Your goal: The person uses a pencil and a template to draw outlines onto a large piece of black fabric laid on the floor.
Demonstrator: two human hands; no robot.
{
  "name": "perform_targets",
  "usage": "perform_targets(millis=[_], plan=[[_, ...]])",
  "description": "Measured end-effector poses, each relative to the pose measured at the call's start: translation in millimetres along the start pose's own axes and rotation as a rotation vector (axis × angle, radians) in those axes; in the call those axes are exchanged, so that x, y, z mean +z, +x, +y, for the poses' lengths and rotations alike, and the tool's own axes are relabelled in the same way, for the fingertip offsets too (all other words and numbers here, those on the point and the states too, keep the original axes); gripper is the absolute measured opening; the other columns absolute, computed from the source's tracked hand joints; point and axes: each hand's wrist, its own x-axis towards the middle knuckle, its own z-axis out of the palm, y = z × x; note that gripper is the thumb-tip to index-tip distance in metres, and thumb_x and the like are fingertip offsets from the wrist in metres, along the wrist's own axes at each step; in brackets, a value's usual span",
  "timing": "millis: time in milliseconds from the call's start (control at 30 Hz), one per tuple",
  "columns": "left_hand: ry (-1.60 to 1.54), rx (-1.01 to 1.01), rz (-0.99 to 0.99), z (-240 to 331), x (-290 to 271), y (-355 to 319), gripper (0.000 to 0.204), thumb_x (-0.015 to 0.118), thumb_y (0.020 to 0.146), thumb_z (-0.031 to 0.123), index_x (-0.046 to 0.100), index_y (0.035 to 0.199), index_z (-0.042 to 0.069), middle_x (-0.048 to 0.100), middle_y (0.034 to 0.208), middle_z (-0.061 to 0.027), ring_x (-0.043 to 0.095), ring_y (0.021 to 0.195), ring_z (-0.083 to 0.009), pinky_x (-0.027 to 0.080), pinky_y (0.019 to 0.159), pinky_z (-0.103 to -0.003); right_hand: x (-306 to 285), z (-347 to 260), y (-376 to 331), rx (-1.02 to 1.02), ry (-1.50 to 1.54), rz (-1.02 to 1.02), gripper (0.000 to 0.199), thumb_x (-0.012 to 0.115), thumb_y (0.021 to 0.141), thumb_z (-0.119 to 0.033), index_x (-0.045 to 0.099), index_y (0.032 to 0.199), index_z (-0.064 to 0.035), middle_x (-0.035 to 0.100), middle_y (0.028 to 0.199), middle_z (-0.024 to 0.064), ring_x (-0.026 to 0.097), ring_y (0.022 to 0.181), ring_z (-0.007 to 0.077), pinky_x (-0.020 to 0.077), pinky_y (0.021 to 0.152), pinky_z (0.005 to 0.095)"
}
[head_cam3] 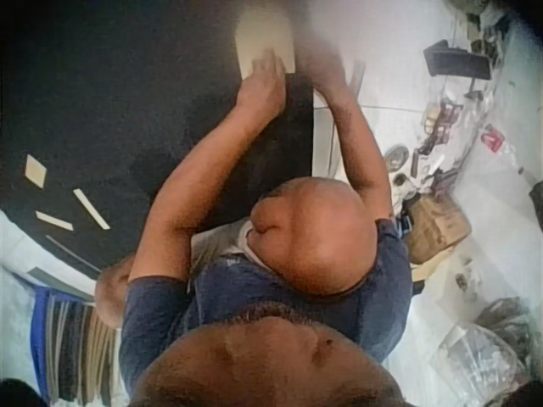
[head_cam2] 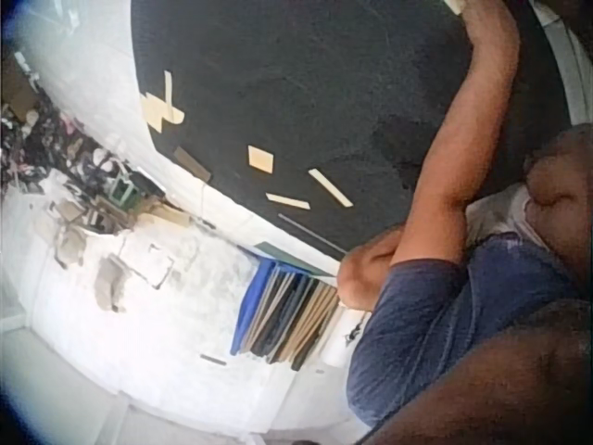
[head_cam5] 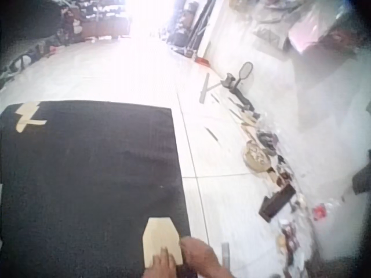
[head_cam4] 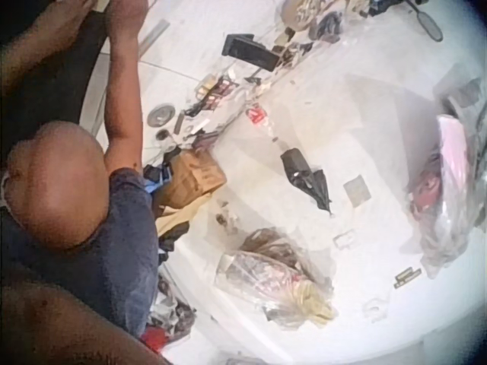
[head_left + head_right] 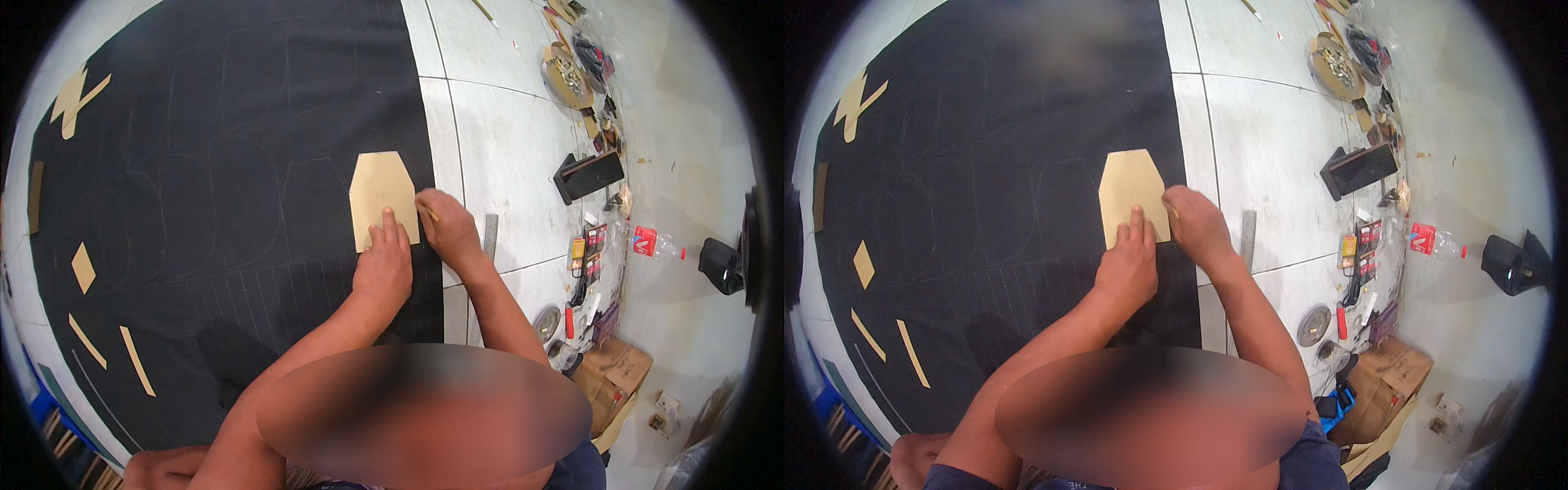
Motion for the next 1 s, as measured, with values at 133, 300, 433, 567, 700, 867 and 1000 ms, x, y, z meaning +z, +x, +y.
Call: perform_targets(millis=[133, 300, 433, 567, 700, 867, 1000], plan=[[-0.034, -0.007, 0.016, -2, 2, 0, 0.063, 0.063, 0.092, 0.013, 0.045, 0.147, -0.012, 0.033, 0.162, -0.0308, 0.052, 0.134, -0.0417, 0.063, 0.092, -0.036, -4, -7, -32, -0.032, -0.030, -0.078, 0.011, 0.064, 0.096, -0.008, 0.065, 0.106, -0.0033, 0.071, 0.101, 0.0162, 0.069, 0.095, 0.0379, 0.0562, 0.084, 0.0464], [-0.131, -0.004, 0.015, -3, -2, -1, 0.068, 0.065, 0.086, 0.007, 0.042, 0.148, -0.011, 0.034, 0.159, -0.0324, 0.052, 0.134, -0.0452, 0.063, 0.091, -0.039, -2, -1, -27, -0.011, -0.010, -0.021, 0.012, 0.065, 0.096, -0.007, 0.067, 0.107, -0.0034, 0.072, 0.101, 0.0153, 0.070, 0.093, 0.0363, 0.0569, 0.083, 0.0454], [-0.090, 0.023, 0.019, 1, -5, -2, 0.067, 0.064, 0.089, 0.009, 0.045, 0.152, -0.002, 0.033, 0.160, -0.0318, 0.051, 0.136, -0.0447, 0.063, 0.093, -0.039, -1, 1, -13, -0.069, -0.058, 0.063, 0.013, 0.066, 0.096, -0.008, 0.069, 0.107, -0.0031, 0.073, 0.103, 0.0143, 0.071, 0.096, 0.0355, 0.0574, 0.085, 0.0439], [-0.066, -0.010, -0.059, -1, -8, -1, 0.063, 0.062, 0.097, 0.015, 0.044, 0.156, 0.002, 0.030, 0.163, -0.0305, 0.049, 0.138, -0.0421, 0.062, 0.095, -0.037, -7, -6, -40, 0.037, -0.002, -0.058, 0.012, 0.067, 0.097, -0.010, 0.069, 0.107, -0.0035, 0.073, 0.103, 0.0144, 0.071, 0.094, 0.0357, 0.0573, 0.083, 0.0441], [-0.010, -0.006, -0.061, 0, -5, 1, 0.061, 0.061, 0.098, 0.017, 0.045, 0.155, 0.002, 0.030, 0.163, -0.0296, 0.050, 0.138, -0.0412, 0.062, 0.095, -0.037, -13, -13, -47, 0.115, 0.064, -0.093, 0.011, 0.067, 0.097, -0.011, 0.068, 0.107, -0.0043, 0.073, 0.102, 0.0149, 0.070, 0.093, 0.0364, 0.0568, 0.081, 0.0448], [-0.082, 0.010, 0.029, -3, 1, 2, 0.065, 0.065, 0.090, 0.010, 0.047, 0.152, 0.001, 0.033, 0.160, -0.0307, 0.053, 0.133, -0.0425, 0.063, 0.091, -0.039, -15, -12, -48, 0.133, 0.050, -0.111, 0.011, 0.068, 0.097, -0.011, 0.068, 0.106, -0.0045, 0.073, 0.098, 0.0149, 0.070, 0.092, 0.0367, 0.0565, 0.080, 0.0447], [-0.107, -0.004, 0.051, -5, 2, -1, 0.067, 0.067, 0.085, 0.006, 0.048, 0.150, 0.000, 0.033, 0.159, -0.0313, 0.054, 0.130, -0.0437, 0.064, 0.089, -0.041, -16, -14, -45, 0.111, 0.055, -0.146, 0.012, 0.068, 0.097, -0.011, 0.068, 0.106, -0.0044, 0.073, 0.097, 0.0150, 0.070, 0.092, 0.0367, 0.0564, 0.080, 0.0451]])
